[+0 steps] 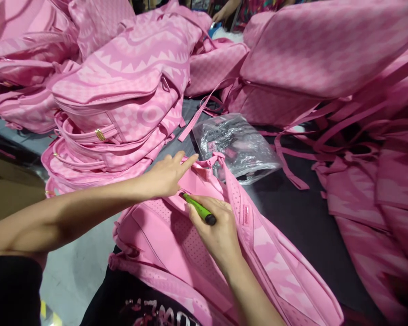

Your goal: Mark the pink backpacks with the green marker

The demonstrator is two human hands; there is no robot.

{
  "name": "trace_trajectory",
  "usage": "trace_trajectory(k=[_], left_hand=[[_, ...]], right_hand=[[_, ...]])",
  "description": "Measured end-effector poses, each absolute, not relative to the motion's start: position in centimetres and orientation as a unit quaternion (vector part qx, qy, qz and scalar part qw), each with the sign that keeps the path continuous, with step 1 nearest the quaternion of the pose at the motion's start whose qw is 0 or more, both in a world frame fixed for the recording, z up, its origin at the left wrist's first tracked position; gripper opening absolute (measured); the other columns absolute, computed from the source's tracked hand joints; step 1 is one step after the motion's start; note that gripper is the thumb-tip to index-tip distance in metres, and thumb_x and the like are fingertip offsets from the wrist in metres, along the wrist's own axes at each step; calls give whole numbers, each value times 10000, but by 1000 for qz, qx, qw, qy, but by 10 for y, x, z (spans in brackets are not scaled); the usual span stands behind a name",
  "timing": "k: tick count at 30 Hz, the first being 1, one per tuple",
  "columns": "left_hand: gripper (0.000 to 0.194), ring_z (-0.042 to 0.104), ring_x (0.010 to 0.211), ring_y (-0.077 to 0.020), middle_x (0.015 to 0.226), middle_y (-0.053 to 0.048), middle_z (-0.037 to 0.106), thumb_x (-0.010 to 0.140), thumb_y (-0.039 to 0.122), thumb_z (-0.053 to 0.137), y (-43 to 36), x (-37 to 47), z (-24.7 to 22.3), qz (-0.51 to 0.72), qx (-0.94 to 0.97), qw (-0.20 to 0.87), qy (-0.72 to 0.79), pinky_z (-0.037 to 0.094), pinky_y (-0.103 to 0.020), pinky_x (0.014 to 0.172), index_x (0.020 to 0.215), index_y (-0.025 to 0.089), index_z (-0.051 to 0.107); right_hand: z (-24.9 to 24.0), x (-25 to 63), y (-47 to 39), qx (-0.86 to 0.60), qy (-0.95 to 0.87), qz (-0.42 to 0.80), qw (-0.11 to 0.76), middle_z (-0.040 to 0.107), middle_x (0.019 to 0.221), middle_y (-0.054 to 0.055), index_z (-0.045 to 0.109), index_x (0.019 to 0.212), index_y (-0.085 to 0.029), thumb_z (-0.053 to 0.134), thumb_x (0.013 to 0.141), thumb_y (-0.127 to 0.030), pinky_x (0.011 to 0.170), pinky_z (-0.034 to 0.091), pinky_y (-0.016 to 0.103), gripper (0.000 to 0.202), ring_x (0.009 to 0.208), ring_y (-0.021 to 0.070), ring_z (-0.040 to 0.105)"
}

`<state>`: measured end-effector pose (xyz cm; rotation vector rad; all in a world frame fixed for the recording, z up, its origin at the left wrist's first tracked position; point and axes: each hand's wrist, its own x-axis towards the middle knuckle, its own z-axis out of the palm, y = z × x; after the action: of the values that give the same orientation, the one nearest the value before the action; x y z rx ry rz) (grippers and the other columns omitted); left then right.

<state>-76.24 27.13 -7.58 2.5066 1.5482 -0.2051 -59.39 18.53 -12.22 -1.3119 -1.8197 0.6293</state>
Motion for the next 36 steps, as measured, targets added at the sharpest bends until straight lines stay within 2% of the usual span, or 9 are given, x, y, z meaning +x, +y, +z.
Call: trace_trajectory(k=[10, 15, 17, 20, 22, 24, 26, 31, 36], left_hand=[[912, 483, 1280, -342, 1520, -176, 321, 799, 183, 661, 269, -766, -80, -39, 855, 83, 510, 453, -430, 998, 1548, 227, 140], [928, 472, 1306, -354, 1535, -190, 315, 794, 201, 689, 268, -766, -79, -48, 851, 74, 517, 463, -437, 1007, 1554, 203, 157], [921, 470, 1313, -350, 1537, -191, 316, 801, 209, 682, 267, -766, -76, -45, 851, 77, 517, 458, -438, 1019, 1557, 207, 155], [898, 461, 1334, -320, 1543, -184, 313, 812, 186, 653, 266, -766, -72, -40, 852, 84, 516, 434, -429, 1057, 1556, 216, 150], [887, 467, 1331, -317, 1549, -180, 310, 814, 177, 642, 266, -765, -73, -45, 848, 88, 521, 437, -427, 1055, 1556, 217, 157], [886, 458, 1339, -336, 1555, -185, 306, 805, 183, 649, 267, -765, -75, -47, 845, 89, 525, 438, -439, 1055, 1555, 207, 177], [887, 440, 1354, -349, 1562, -189, 300, 797, 190, 655, 268, -766, -80, -42, 847, 88, 523, 427, -451, 1068, 1555, 199, 194], [933, 421, 1374, -344, 1583, -158, 285, 775, 182, 671, 272, -768, -90, -40, 837, 84, 539, 436, -432, 1062, 1568, 235, 183], [938, 409, 1384, -358, 1589, -153, 285, 762, 153, 666, 273, -766, -93, -27, 835, 95, 541, 419, -451, 1075, 1569, 245, 195]], right_hand=[[-120, -603, 188, -532, -698, 261, 403, 769, 956, 48, 743, 990, -225, 646, 849, -216, 854, 516, 389, 172, 885, 235, 707], [-104, -599, 192, -503, -676, 384, 377, 765, 858, 22, 752, 912, -207, 634, 838, -190, 706, 537, 286, 140, 745, 174, 700], [-91, -578, 191, -478, -676, 384, 409, 761, 895, 24, 743, 899, -207, 618, 851, -216, 749, 542, 286, 134, 818, 179, 705], [-81, -525, 200, -509, -656, 253, 496, 735, 1074, 55, 690, 933, -207, 517, 877, -189, 883, 533, 324, 182, 1025, 204, 682], [-89, -487, 219, -620, -651, 139, 416, 733, 1058, 78, 655, 1023, -185, 447, 874, -119, 851, 541, 321, 265, 992, 204, 694], [-105, -457, 248, -692, -697, 67, 175, 731, 1060, 92, 648, 1099, -168, 440, 882, -89, 827, 540, 306, 311, 976, 209, 704], [-125, -440, 280, -696, -713, 43, 78, 705, 1141, 127, 658, 1121, -151, 522, 875, -96, 836, 534, 314, 286, 996, 234, 700], [-156, -440, 340, -702, -711, 13, -20, 680, 1134, 115, 621, 1172, -123, 620, 934, -272, 815, 563, 367, 281, 911, 200, 691], [-164, -445, 347, -683, -726, -8, -77, 658, 1127, 97, 628, 1144, -119, 617, 946, -358, 888, 550, 412, 310, 996, 203, 652]])
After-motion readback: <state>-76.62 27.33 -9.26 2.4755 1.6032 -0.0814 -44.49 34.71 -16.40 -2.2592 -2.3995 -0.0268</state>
